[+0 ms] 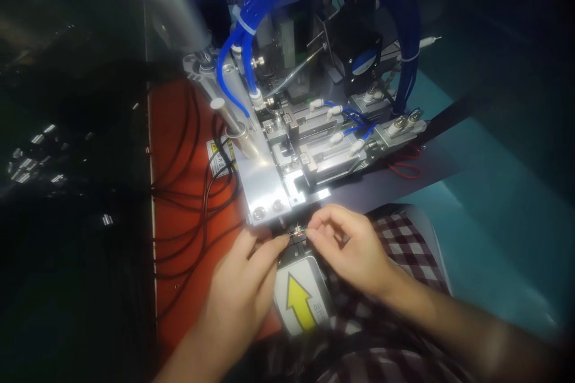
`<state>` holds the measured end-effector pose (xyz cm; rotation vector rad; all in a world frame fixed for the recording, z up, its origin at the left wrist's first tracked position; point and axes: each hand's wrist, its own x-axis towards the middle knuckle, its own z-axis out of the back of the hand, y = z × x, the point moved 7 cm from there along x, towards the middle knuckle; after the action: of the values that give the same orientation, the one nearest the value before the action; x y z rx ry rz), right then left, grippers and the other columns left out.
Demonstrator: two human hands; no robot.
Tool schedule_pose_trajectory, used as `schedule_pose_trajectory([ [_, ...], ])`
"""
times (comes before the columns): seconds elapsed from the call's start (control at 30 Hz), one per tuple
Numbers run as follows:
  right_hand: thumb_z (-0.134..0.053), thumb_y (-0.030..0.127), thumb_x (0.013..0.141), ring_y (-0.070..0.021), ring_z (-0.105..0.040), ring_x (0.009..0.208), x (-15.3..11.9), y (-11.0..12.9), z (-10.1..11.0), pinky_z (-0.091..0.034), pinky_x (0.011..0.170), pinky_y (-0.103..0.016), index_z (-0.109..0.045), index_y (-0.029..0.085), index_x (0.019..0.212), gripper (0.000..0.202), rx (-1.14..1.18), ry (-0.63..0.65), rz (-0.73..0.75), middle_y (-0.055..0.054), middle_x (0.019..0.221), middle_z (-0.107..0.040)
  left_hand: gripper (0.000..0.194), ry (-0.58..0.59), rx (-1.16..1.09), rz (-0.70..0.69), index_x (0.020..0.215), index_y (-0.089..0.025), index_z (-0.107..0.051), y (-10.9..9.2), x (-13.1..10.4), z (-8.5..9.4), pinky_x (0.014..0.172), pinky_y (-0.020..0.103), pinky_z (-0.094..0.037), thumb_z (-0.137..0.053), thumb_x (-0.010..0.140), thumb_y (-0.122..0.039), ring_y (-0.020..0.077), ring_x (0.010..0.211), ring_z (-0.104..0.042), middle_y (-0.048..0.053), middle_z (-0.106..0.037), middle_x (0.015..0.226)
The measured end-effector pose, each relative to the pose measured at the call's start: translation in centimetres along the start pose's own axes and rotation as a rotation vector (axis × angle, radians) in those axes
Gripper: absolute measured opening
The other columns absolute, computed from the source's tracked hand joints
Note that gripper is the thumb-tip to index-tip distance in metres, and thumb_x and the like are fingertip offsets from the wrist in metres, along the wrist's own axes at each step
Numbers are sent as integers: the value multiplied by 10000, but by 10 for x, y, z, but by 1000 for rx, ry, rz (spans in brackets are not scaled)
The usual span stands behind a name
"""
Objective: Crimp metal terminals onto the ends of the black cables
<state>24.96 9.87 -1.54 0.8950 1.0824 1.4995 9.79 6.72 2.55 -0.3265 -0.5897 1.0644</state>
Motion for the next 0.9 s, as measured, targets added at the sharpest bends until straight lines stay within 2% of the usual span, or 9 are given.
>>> schedule_pose_trajectory([
  [0.17,-566,170,852,-110,-476,539,-3,11,2,-402,507,-260,-594,182,765,92,-134,-14,176,-7,681,-537,225,-16,-14,-14,1011,-141,-646,0,2,0,717,154,-478,-518,866,-26,91,809,-591,44,-548,936],
  [0.3,-562,157,852,-110,-475,540,-3,14,1,-405,523,-261,-595,173,750,108,-149,-13,204,-6,661,-531,229,-15,-24,-9,1009,-149,-647,0,2,0,712,162,-482,-522,862,-26,98,810,-592,45,-551,940],
  [0.4,-570,161,836,-106,-469,531,-3,6,0,-394,496,-248,-596,167,739,100,-79,-2,103,-6,665,-530,222,-15,-24,-6,998,-143,-654,0,2,0,713,156,-477,-519,864,-28,96,808,-593,43,-549,927],
  [0.57,-592,230,824,-109,-450,525,-3,-18,-6,-394,487,-235,-591,169,766,84,159,60,-222,24,595,-497,223,-12,-11,1,1004,-136,-653,2,0,0,752,141,-461,-516,866,-25,85,832,-589,45,-557,969],
  [0.73,-583,266,829,-143,-533,639,0,-17,-8,-434,559,-260,-603,160,756,130,264,99,-315,-26,714,-587,227,-10,-18,-13,1016,-131,-643,2,-1,0,770,132,-451,-515,866,-20,78,850,-579,47,-554,997],
  [0.9,-618,250,797,-129,-528,600,2,-18,-11,-430,556,-256,-608,150,731,121,339,130,-440,-8,666,-579,234,-4,-27,-2,1028,-130,-649,2,-1,-1,776,132,-450,-521,865,-23,78,855,-577,48,-559,989],
])
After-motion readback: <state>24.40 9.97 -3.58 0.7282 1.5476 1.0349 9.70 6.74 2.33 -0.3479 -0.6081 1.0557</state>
